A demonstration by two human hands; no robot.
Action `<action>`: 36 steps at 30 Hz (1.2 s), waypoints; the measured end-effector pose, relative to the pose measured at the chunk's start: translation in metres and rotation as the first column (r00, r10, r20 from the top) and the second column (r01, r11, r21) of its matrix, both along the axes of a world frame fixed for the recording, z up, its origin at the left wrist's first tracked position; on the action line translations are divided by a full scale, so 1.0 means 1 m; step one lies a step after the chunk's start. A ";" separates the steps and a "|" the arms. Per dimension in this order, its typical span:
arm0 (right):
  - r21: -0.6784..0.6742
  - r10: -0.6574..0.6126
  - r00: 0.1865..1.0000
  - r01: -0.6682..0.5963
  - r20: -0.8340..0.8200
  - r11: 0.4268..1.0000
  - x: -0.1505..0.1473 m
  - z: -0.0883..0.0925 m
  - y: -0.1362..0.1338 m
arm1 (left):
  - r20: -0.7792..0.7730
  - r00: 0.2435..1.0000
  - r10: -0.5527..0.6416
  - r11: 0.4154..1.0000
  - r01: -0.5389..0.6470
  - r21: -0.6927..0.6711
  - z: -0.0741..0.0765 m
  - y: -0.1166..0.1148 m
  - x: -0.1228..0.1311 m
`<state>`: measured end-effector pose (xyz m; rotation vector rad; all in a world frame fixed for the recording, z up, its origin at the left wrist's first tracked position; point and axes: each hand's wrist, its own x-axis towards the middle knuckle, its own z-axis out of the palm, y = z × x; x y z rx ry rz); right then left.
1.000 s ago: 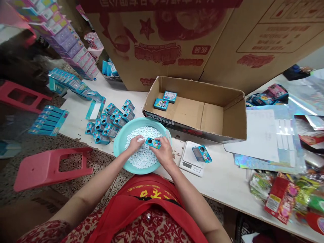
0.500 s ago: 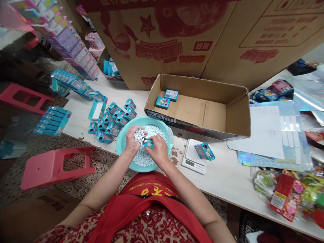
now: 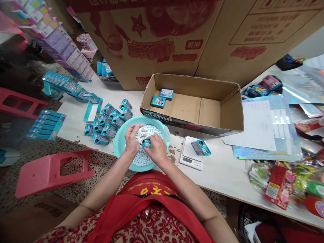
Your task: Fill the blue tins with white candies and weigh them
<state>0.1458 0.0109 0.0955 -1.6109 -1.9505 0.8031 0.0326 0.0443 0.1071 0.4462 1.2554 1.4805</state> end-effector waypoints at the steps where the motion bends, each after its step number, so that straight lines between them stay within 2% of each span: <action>1: 0.016 0.004 1.000 -0.003 -0.004 1.000 0.001 0.000 0.000 | -0.003 1.000 0.006 1.000 -0.006 -0.005 0.000 0.000 0.000; 6: 0.065 -0.015 0.999 0.019 -0.051 0.998 0.007 0.003 0.000 | -0.014 1.000 0.020 0.999 -0.019 0.051 0.002 0.001 0.000; 13: 0.013 -0.057 0.994 0.058 -0.092 0.998 0.009 0.000 -0.005 | -0.047 0.998 -0.042 0.997 0.045 0.056 0.001 -0.002 0.005; 18: -0.017 -0.074 0.990 0.072 -0.121 0.997 0.009 -0.003 -0.009 | -0.071 0.997 -0.020 0.998 0.024 0.062 -0.001 -0.007 0.009; 25: 0.045 -0.101 0.979 0.111 -0.180 0.993 0.009 -0.001 -0.013 | -0.063 0.997 -0.040 0.991 0.048 0.129 0.003 -0.008 0.011; 27: 0.065 -0.106 0.979 0.119 -0.173 0.991 0.009 0.000 -0.013 | -0.079 0.996 -0.051 0.992 0.060 0.112 0.002 -0.006 0.011; 31: 0.019 -0.106 0.982 0.110 -0.156 0.994 0.009 -0.002 -0.011 | -0.078 0.994 -0.071 0.997 0.072 0.015 -0.002 -0.002 0.011; 36: 0.010 -0.134 0.980 0.137 -0.150 0.990 0.007 -0.002 -0.009 | -0.104 0.993 -0.060 0.994 0.069 0.090 -0.004 -0.001 0.013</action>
